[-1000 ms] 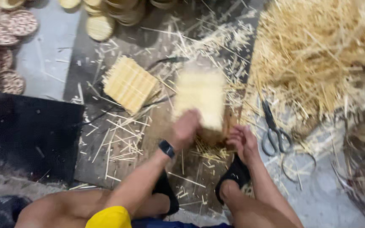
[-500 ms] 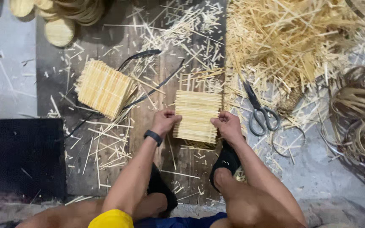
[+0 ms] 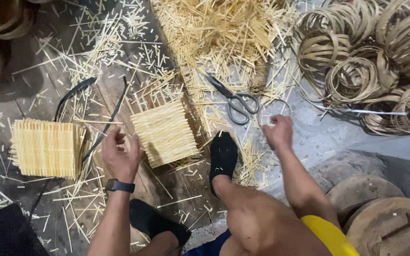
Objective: The person weaves bamboo strips to form a base and uses large shears to trim the excess edges around a circular wooden mold.
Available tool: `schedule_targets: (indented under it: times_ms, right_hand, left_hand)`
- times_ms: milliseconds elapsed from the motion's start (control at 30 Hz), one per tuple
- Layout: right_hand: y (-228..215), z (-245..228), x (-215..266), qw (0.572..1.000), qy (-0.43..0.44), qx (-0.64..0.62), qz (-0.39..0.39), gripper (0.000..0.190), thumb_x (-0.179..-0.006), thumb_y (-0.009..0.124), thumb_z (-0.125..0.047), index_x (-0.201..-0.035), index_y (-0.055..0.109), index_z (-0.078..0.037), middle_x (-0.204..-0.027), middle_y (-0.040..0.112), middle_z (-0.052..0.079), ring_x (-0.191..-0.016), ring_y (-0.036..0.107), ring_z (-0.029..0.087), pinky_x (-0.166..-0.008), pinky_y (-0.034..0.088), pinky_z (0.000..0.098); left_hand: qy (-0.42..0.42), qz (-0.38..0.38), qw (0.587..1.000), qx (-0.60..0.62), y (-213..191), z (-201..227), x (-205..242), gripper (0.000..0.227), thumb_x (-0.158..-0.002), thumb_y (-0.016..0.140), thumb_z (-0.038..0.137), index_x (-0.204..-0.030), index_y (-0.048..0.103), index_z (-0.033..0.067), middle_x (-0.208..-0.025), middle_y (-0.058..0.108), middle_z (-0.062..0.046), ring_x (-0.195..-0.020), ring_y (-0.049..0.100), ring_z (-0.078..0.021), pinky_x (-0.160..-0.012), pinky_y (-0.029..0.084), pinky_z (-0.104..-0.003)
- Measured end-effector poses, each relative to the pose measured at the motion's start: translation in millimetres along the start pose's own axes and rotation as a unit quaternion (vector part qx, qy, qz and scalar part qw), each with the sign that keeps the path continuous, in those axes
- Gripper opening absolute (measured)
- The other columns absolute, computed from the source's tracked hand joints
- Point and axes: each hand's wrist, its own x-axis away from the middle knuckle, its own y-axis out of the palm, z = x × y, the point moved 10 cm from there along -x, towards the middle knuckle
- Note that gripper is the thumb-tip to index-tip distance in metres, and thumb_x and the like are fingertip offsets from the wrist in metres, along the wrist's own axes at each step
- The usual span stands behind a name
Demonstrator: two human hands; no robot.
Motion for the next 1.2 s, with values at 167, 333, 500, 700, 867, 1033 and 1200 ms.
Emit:
schedule_targets:
  times_ms: [167,333,500,700,867,1033,1200]
  right_hand:
    - [-25.9,110.6,-24.1,0.983,0.140,-0.046,0.110,0.042,-0.086,0.083,-0.028,-0.111,0.068,0.002,-0.115,0.063,0.023,-0.100,0.064,0.036,-0.090,0.051,0.0448]
    - [-4.3,116.8,-61.2,0.983,0.167,0.064,-0.048,0.030,-0.091,0.073,-0.028,-0.104,0.078,-0.001,-0.103,0.075,0.026,-0.097,0.072,0.040,-0.090,0.057,0.0469]
    - [-75.0,67.3,-77.6,0.980,0.050,0.191,-0.019,0.019,-0.097,0.067,-0.019,-0.107,0.067,-0.003,-0.101,0.070,0.030,-0.093,0.068,0.049,-0.081,0.054,0.0559]
    - [-227.0,-180.2,-39.5,0.920,-0.383,0.073,0.028,0.017,-0.101,0.070,-0.013,-0.115,0.065,-0.006,-0.110,0.065,0.018,-0.097,0.065,0.040,-0.083,0.054,0.0474]
    - [-280.7,-373.7,72.8,0.849,-0.511,-0.049,-0.125,0.009,-0.090,0.076,-0.009,-0.097,0.070,-0.007,-0.085,0.065,0.007,-0.072,0.065,0.021,-0.062,0.053,0.0351]
    - [-289.6,-476.7,174.0,0.725,-0.684,-0.067,-0.040,0.013,-0.084,0.078,-0.012,-0.094,0.072,-0.006,-0.088,0.066,0.007,-0.078,0.067,0.022,-0.059,0.054,0.0339]
    - [-236.6,-502.7,194.4,0.726,-0.687,0.010,-0.018,0.006,-0.085,0.074,-0.007,-0.086,0.069,-0.005,-0.079,0.060,0.006,-0.072,0.063,0.021,-0.054,0.051,0.0334]
  left_hand:
    - [0.239,-0.251,0.935,0.071,33.3,118.6,0.9,0.025,-0.092,0.065,0.008,-0.113,0.077,0.0146,-0.099,0.071,-0.005,-0.096,0.066,-0.0244,-0.089,0.051,-0.042]
    - [0.621,-0.143,0.767,-0.082,37.3,215.0,60.0,0.021,-0.087,0.067,0.016,-0.105,0.072,0.0081,-0.105,0.066,-0.008,-0.101,0.061,-0.0221,-0.086,0.049,-0.036]
    - [0.657,-0.147,0.737,-0.058,-0.9,243.6,68.4,0.020,-0.081,0.064,0.022,-0.094,0.070,0.0085,-0.096,0.062,-0.003,-0.098,0.058,-0.0224,-0.085,0.048,-0.036]
    - [0.652,-0.081,0.751,-0.067,-23.3,267.2,71.5,0.019,-0.086,0.063,0.023,-0.098,0.071,0.0099,-0.094,0.062,-0.003,-0.094,0.059,-0.0205,-0.084,0.049,-0.036]
    - [0.306,0.024,0.916,0.257,-71.5,261.1,15.2,0.052,-0.115,0.051,0.055,-0.117,0.067,0.0061,-0.104,0.065,-0.007,-0.095,0.063,-0.0202,-0.083,0.053,-0.033]
    - [-0.269,-0.352,0.721,0.533,7.7,213.5,31.0,0.068,-0.089,0.037,0.083,-0.066,0.052,0.0213,-0.054,0.043,0.004,-0.043,0.035,-0.0092,-0.040,0.024,-0.027]
    - [-0.335,-0.304,0.678,0.580,-10.6,172.6,43.0,0.070,-0.086,0.039,0.087,-0.054,0.033,0.0246,-0.050,0.026,0.010,-0.040,0.022,-0.0080,-0.040,0.013,-0.029]
